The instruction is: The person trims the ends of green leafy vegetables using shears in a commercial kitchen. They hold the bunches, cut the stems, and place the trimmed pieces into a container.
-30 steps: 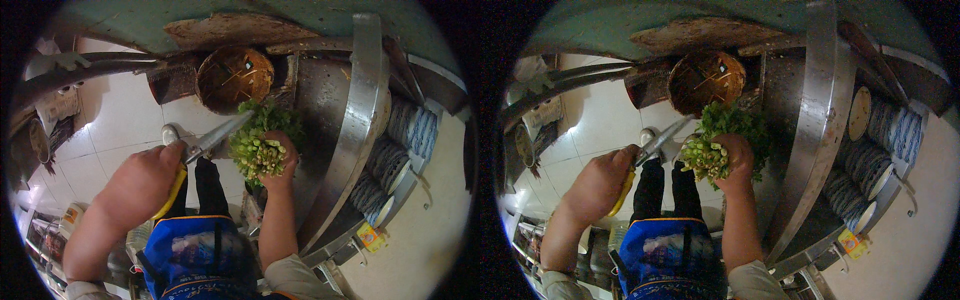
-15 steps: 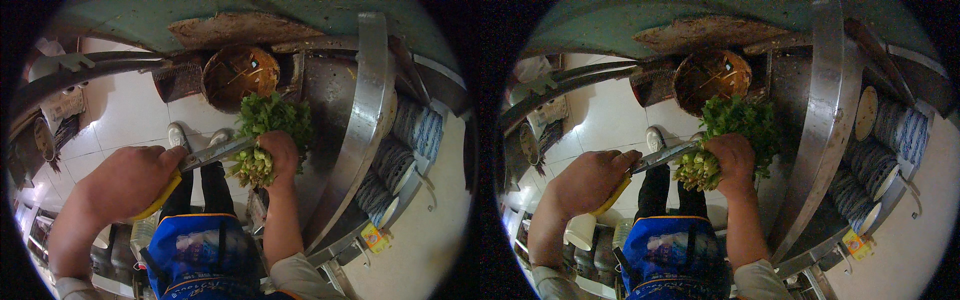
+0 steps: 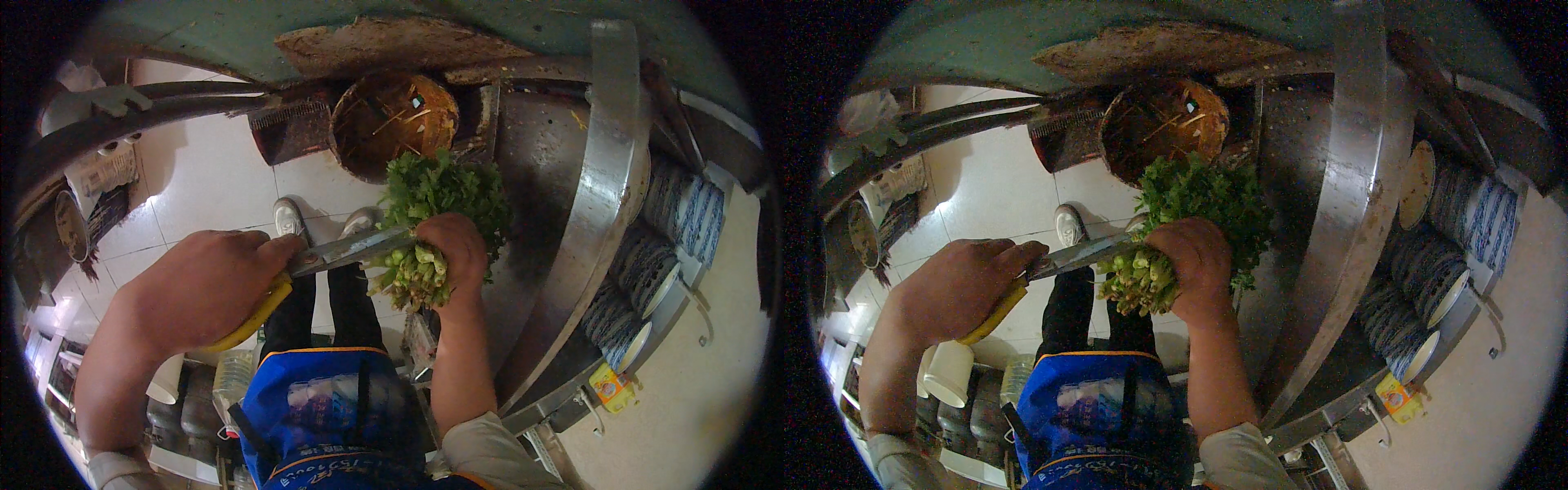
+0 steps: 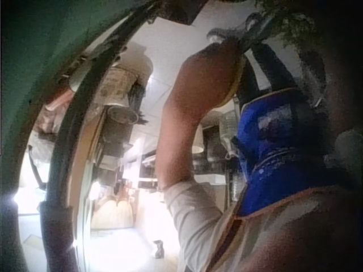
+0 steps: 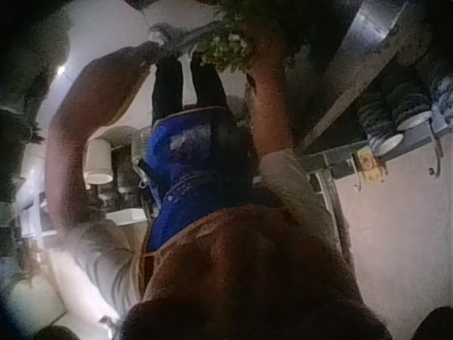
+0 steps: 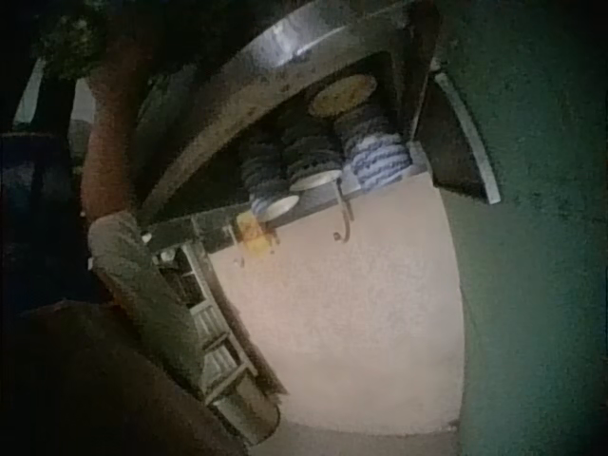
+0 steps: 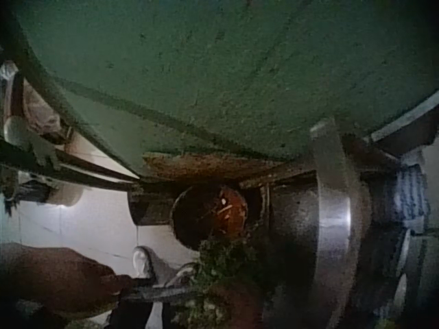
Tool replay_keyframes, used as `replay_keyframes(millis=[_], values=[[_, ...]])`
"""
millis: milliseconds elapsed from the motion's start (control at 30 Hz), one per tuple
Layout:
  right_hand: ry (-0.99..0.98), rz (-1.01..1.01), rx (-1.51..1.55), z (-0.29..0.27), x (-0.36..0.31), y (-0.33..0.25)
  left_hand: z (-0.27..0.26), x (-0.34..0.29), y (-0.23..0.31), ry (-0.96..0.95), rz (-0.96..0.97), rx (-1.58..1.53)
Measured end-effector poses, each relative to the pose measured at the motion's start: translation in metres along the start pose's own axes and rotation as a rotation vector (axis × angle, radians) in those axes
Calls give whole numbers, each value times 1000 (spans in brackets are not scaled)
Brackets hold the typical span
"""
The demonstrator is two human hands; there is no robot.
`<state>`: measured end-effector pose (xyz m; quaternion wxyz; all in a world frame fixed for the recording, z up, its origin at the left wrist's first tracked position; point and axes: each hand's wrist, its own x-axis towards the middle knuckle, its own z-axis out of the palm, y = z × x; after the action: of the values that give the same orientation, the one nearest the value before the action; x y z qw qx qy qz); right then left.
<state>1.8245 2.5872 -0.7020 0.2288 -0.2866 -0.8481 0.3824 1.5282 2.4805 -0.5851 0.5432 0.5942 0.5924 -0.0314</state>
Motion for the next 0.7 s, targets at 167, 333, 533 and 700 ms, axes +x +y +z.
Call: replay_keyframes(millis=[167, 333, 533, 700], values=[[31, -19, 21, 5, 1, 0, 2, 4, -1, -6, 19, -29], [-11, 5, -7, 4, 4, -3, 4, 6, 0, -37, -9, -71], [-95, 187, 55, 8, -7, -3, 14, 6, -2, 25, -104, -67], [-159, 270, 194, 12, -17, 1, 26, 1, -13, 413, 20, 91]])
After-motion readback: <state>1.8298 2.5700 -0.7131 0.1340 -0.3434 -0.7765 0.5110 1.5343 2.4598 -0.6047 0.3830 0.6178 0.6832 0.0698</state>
